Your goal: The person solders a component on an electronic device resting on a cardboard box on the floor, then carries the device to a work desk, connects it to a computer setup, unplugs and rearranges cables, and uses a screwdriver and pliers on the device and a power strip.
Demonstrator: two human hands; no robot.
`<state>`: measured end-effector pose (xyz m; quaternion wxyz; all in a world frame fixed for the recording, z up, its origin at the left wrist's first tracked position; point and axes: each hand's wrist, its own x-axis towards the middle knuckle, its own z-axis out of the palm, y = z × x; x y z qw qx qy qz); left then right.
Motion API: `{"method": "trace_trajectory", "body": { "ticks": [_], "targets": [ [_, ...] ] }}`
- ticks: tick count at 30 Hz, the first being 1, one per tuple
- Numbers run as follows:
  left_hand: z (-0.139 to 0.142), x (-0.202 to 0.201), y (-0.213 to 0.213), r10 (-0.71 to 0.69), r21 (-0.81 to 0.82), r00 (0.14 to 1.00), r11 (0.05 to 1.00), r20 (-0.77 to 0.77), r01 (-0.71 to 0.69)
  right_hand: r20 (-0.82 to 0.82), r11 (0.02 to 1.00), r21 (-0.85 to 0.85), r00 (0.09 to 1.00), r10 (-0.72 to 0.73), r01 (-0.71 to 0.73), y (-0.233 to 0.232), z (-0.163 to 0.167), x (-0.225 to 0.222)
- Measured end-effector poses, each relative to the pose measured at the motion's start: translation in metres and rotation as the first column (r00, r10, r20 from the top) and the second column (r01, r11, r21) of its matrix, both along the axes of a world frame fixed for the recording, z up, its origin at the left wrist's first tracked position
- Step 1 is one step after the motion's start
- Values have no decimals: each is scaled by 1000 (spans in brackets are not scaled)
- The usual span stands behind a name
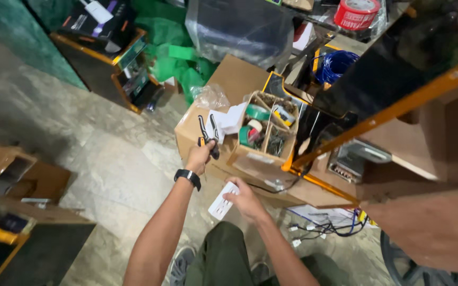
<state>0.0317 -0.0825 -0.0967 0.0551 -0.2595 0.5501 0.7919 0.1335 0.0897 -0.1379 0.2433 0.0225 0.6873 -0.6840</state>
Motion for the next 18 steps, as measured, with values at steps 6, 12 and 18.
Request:
{"method": "trace_trajectory", "body": {
  "ticks": [6, 12, 18],
  "targets": [
    [-19, -45, 6, -86, -177, 996, 981, -40, 77, 82, 977, -118, 983, -167, 176, 12, -19, -21],
    [-30, -52, 5, 52, -417, 998, 907, -22, -56, 129, 910, -204, 932, -340, 360, 15, -24, -22],
    [-58, -50, 8, 53, -376, 950, 911, -308, -172, 174, 803, -345, 874, -454, 486, 35, -26, -7]
  ]
}}
